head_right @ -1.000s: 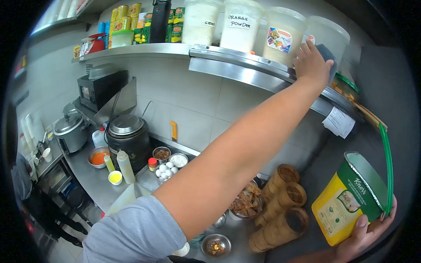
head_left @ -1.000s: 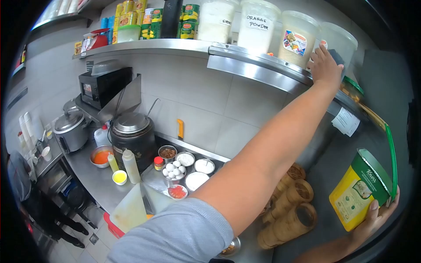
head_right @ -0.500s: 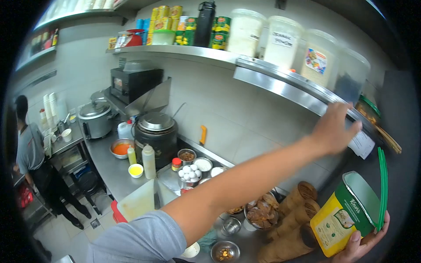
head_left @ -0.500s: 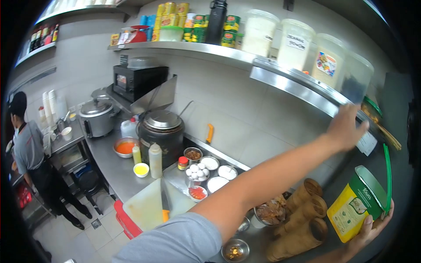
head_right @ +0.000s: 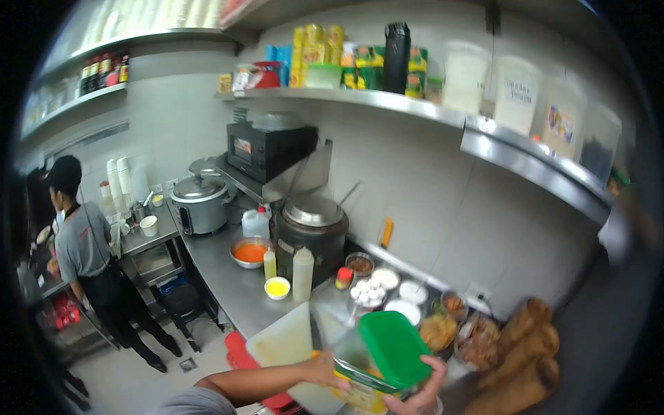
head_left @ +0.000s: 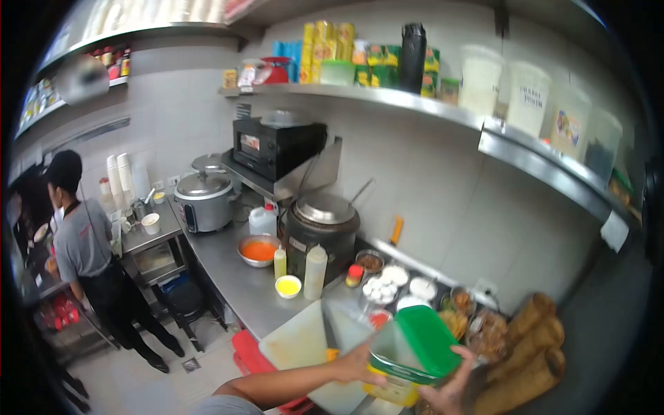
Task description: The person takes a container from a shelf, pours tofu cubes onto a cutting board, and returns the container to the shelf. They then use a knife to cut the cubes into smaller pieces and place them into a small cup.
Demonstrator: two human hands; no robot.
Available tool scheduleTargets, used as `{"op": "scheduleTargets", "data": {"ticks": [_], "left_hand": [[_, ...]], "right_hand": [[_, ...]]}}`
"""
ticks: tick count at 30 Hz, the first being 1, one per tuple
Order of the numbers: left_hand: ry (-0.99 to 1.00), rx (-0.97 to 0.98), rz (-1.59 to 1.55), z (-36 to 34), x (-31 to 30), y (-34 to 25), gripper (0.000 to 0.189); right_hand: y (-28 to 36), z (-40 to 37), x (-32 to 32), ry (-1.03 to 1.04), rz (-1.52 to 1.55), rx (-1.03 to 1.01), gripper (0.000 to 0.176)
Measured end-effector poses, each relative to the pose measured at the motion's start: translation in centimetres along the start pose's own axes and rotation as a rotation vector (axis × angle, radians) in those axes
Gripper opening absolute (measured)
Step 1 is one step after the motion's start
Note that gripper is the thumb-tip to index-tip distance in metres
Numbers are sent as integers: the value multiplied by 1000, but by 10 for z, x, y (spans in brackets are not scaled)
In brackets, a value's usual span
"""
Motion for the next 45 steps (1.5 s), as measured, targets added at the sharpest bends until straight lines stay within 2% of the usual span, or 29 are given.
{"op": "scheduleTargets", "data": {"ticks": [2,4,5,8,9,10,11,12,13,14,16,18,19,21,23,24,25,26,28,29,31,32,33,35,36,40,42,43,45], "left_hand": [[-55,-83,96,-39,-47,6,130],[-103,-47,212,-71,-88,22,132],[-131,22,201,-79,-97,8,130],[-192,201,326,-98,-119,-2,133],[-218,243,338,-109,-124,3,134],[-197,208,320,-122,-127,12,134],[-225,78,87,-128,-137,25,135],[-252,-52,-146,-133,-145,40,136],[-262,72,15,-139,-150,42,135],[-273,64,-10,-140,-156,53,134],[-261,40,-55,-140,-160,67,134],[-192,203,219,-150,-159,56,132],[-203,154,340,-152,-158,51,126],[-229,-77,64,-167,-173,88,118],[-360,-234,2,-198,-187,124,112],[-338,-237,-7,-210,-192,136,112],[-416,-279,-29,-223,-202,149,112],[-496,-325,-50,-231,-206,157,111],[-475,-276,-3,-230,-196,145,106],[-472,-219,51,-230,-192,137,101],[-427,-237,3,-230,-188,138,102],[-386,-232,-21,-229,-184,138,105],[-346,-228,-45,-228,-180,137,108],[-316,-232,-83,-229,-175,141,109],[-285,-232,-117,-229,-171,143,109],[-213,-203,-198,-229,-159,141,118],[-204,-155,-124,-229,-160,143,120],[-187,-108,-49,-228,-160,141,122],[-182,-112,-35,-226,-158,135,126]], "right_hand": [[9,-8,53,71,-56,18,74],[-10,-19,93,40,-62,-91,69],[-11,-21,101,87,-249,-187,65],[-10,-30,129,6,-290,-191,46],[-10,-36,136,-4,-294,-136,46],[-5,-41,139,-63,-231,-157,40],[-2,-46,140,-127,-175,-198,35],[1,-55,141,-140,-193,-179,35],[-3,-64,132,-282,6,-88,32],[-6,-73,123,-425,202,-5,29],[8,-90,109,-457,-19,236,22],[6,-127,100,-475,-164,471,26],[10,-140,108,-425,-125,589,25],[1,-180,120,-336,-186,691,24],[-15,-225,125,-297,-319,737,24],[-23,-246,127,-230,-433,779,25],[-31,-266,127,-246,-446,786,25],[-38,-287,126,-345,-344,852,27],[-37,-316,119,-471,-255,1024,32],[-38,-324,117,-477,-262,1029,32],[-50,-360,106,-893,-173,1044,31],[-63,-378,97,-982,-119,1055,31],[-69,-382,95,-984,-123,1058,31],[-81,-387,84,-1258,-57,984,33],[-90,-387,80,-1310,-60,964,32],[-139,-394,58,-1330,-44,898,39],[-159,-394,57,-1136,38,1186,59],[-163,-393,52,-1127,40,1187,59],[-169,-394,49,-833,-61,1497,85]]}}
Point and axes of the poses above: each hand's wrist, its own z-axis towards the middle knuckle, its own x-axis out of the palm, y = z × x, the point moved 5 cm from there along z, towards the middle knuckle, and after that the axes turned 9 degrees about -x, right-handed, at the moved point
